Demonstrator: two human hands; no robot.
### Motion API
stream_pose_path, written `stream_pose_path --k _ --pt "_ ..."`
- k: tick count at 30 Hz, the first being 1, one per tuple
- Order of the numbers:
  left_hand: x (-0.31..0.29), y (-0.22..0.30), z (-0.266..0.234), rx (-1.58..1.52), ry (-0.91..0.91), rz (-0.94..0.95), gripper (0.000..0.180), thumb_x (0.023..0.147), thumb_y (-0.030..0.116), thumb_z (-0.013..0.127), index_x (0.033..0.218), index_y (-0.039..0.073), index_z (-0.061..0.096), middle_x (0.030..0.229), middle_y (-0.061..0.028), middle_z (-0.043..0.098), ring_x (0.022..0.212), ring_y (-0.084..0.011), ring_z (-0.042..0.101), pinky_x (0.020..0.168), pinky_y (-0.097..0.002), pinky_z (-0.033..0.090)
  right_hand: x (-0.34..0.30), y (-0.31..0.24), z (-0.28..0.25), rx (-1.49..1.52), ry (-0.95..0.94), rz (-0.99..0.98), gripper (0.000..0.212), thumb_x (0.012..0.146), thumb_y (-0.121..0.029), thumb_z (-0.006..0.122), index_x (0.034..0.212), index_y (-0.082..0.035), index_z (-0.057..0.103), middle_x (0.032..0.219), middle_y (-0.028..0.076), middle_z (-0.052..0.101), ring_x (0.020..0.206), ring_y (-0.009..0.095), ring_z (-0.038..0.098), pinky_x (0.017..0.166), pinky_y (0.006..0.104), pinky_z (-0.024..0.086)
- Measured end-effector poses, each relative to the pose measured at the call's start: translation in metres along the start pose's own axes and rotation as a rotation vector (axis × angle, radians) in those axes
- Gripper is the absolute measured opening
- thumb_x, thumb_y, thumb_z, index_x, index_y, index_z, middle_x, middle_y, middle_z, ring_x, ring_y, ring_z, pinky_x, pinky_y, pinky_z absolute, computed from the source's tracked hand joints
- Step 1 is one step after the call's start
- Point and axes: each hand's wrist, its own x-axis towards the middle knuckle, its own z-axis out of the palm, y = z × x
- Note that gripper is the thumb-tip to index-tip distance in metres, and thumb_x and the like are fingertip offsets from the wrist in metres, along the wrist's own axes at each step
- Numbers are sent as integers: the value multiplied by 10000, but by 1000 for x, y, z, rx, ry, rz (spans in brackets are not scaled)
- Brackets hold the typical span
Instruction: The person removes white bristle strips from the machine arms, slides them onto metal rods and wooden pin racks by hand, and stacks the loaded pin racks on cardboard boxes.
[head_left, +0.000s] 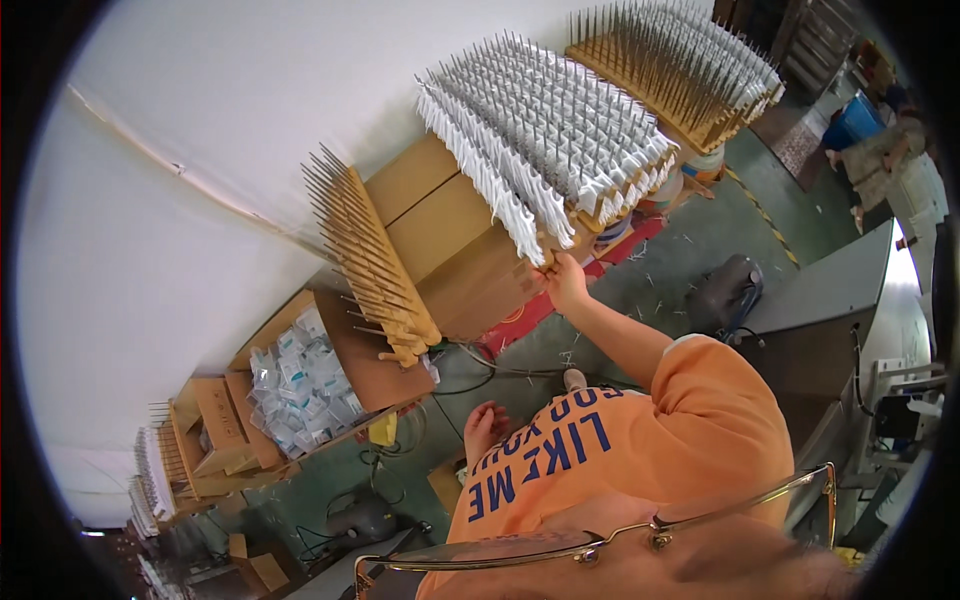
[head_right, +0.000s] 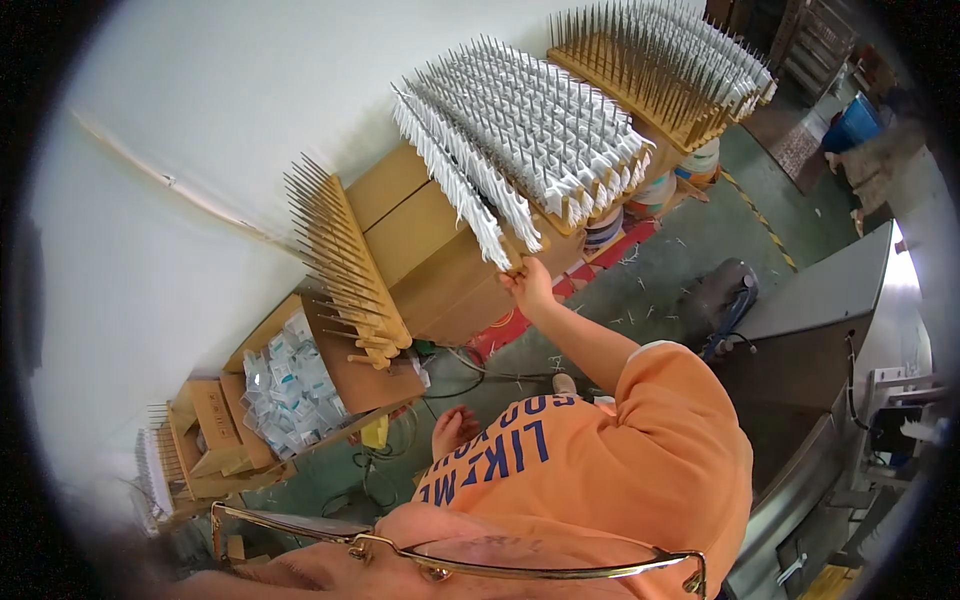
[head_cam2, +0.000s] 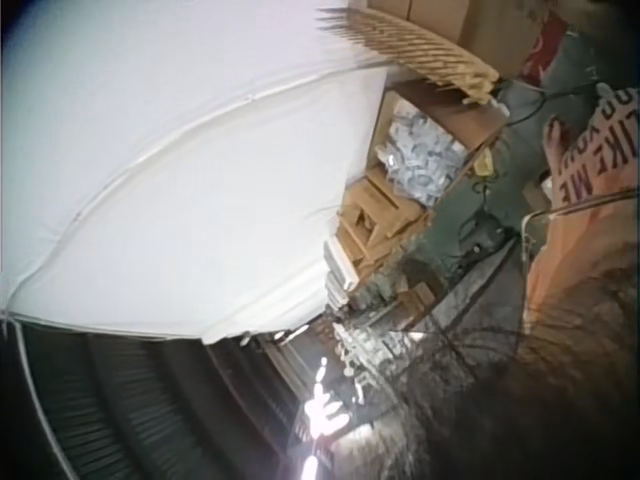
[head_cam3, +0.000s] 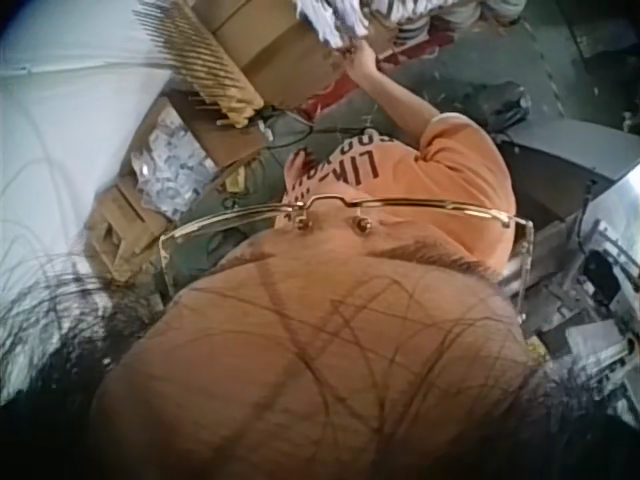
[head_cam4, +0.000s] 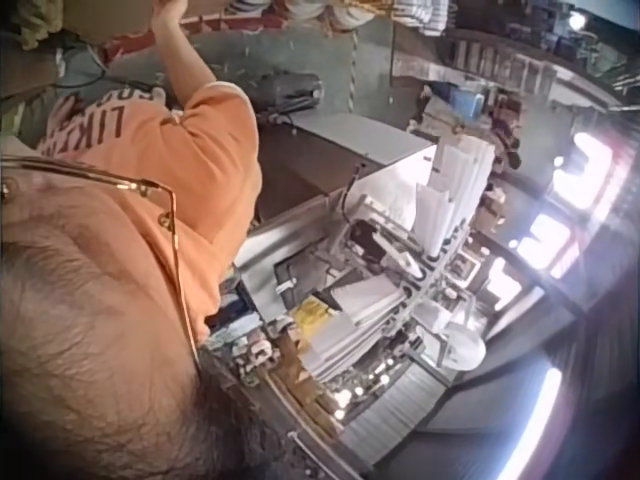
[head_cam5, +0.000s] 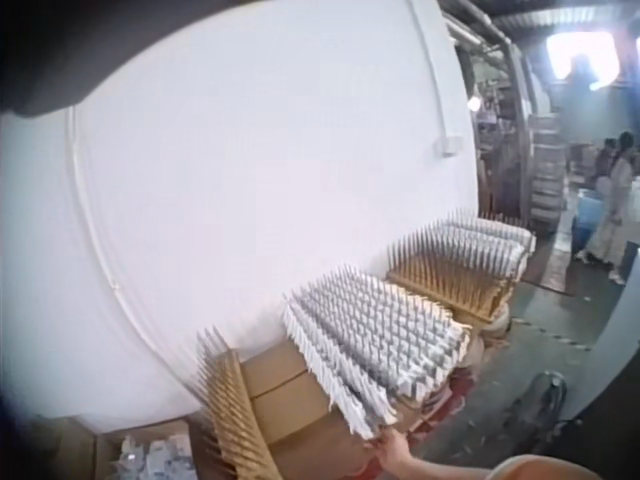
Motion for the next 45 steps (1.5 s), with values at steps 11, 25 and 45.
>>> stream_pose_path --k 11,25,45 --pt "-21 -5 11 154 -30 -19 290 893 192 487 1131 26 477 1015 -78 558 809 -148 560 697 -276 464 46 27 -32 -713 -446 -201 251 887 -300 471 1084 -145 478 767 8 545 573 114 493 424 281 382" --pt "-62 123 72 803 -41 1260 423 892 161 422 1279 3 361 1107 -99 459 990 -156 429 842 -263 343 -206 21 -50 -797 -295 -206 359 875 -142 484 1224 -73 434 670 -29 453 494 60 413 402 202 315" --pt "-58 209 141 456 -325 1308 270 891 150 456 1134 41 503 982 -45 544 841 -123 501 725 -240 405 -493 -48 -97 -861 -123 -586 409 828 -98 517 1223 -20 447 898 2 524 714 45 450 614 176 371"
